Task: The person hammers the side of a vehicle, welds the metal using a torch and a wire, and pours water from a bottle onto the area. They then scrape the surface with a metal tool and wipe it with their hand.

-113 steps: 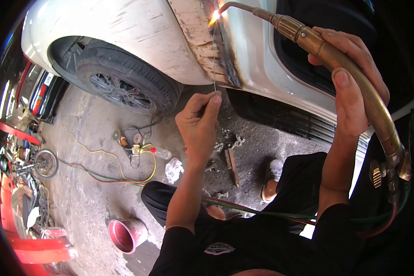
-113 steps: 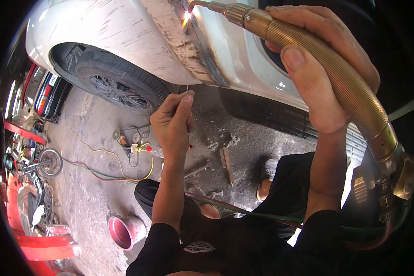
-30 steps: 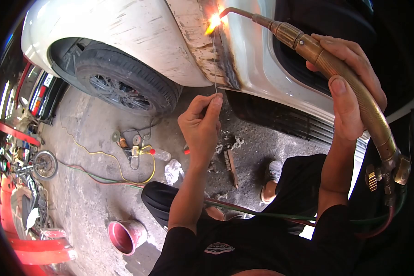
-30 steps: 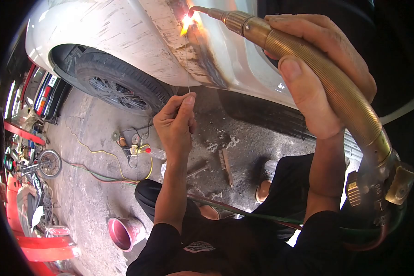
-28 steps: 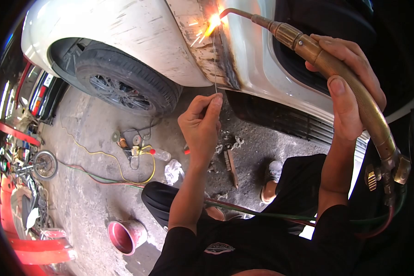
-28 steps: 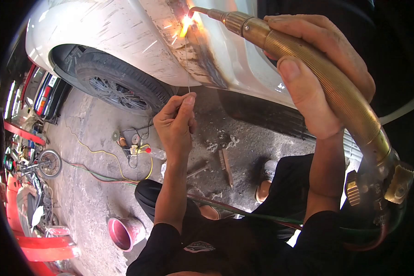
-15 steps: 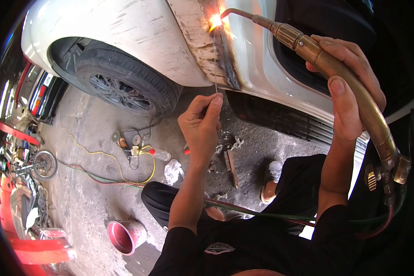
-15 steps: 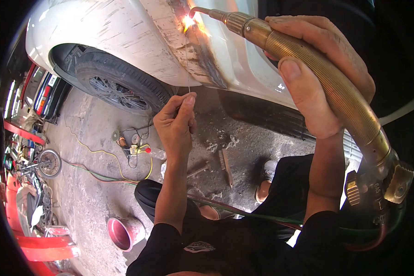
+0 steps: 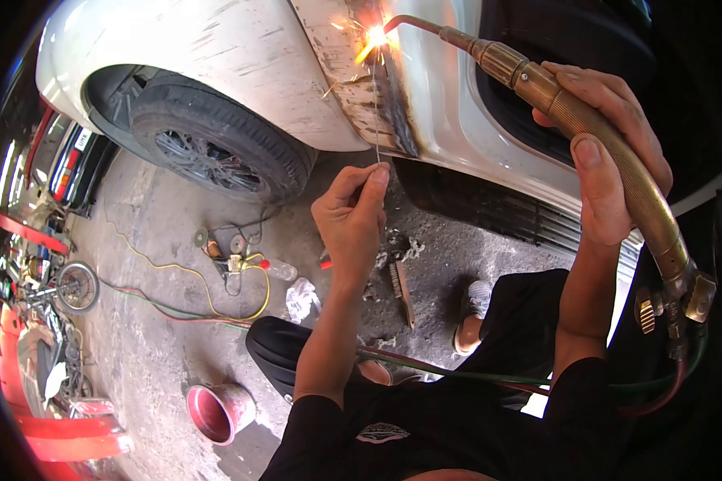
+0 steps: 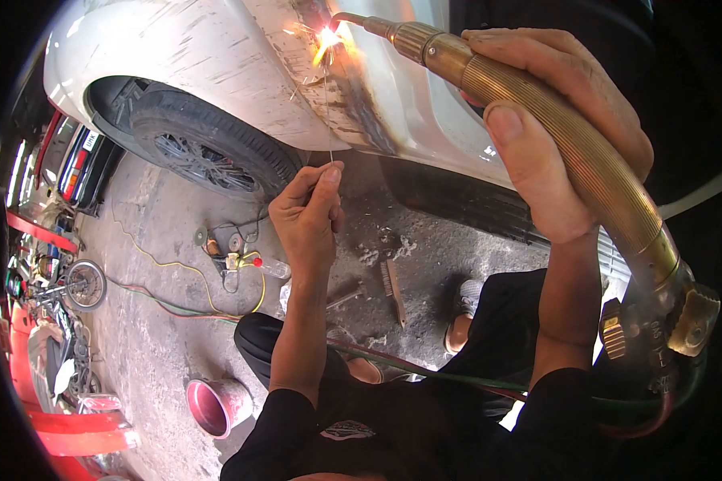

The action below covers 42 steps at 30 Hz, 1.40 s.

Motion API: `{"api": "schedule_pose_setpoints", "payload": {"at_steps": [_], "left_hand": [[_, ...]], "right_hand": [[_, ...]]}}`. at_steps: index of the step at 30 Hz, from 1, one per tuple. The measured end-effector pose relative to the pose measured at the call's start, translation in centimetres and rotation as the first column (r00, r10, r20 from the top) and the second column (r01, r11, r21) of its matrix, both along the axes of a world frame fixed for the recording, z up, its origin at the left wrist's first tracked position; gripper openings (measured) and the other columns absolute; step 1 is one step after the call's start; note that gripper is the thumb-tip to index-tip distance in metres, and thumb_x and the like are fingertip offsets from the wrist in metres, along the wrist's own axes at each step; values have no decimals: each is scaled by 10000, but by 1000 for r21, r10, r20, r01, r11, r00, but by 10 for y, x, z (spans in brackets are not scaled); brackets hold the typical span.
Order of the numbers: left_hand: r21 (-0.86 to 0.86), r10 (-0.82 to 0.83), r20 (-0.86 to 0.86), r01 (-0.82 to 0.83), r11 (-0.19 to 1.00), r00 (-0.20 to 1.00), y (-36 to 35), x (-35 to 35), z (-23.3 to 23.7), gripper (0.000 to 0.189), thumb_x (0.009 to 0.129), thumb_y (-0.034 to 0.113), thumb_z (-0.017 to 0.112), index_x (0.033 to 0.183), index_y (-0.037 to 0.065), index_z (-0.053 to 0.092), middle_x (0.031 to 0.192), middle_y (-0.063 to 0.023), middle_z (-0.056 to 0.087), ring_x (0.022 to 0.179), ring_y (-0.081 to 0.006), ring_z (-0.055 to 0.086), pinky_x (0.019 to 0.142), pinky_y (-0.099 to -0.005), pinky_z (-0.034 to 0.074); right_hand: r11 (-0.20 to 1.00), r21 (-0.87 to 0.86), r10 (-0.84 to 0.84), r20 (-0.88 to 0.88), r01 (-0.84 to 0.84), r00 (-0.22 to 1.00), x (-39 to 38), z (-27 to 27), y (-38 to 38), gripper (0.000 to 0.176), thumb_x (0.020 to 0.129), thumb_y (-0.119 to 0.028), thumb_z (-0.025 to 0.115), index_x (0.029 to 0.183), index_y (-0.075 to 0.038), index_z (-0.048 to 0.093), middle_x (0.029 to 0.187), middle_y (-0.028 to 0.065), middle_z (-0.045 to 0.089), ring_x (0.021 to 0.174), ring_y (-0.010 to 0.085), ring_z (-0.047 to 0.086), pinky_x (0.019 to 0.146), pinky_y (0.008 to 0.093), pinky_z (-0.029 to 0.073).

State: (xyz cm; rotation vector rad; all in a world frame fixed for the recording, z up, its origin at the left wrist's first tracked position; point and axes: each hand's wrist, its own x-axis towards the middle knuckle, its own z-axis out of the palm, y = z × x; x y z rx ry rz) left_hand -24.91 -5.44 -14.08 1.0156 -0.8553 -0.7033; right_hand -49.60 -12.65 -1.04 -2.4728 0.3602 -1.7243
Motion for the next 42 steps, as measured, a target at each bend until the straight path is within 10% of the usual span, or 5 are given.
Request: {"api": "schedule_pose_setpoints", "payload": {"at_steps": [42], "left_hand": [[0,-6,2,6,1000,1000,-1,-1,-1,151,976,96,722,1019,-43,763,760,25,605,522,-17,482,446,-203,354]], "right_hand": [[999,0,-43,20,43,999,0,-2,2,519,920,-314,689,1193,127,673,1154,307,672,1008,381,732,806,428,661]]}}
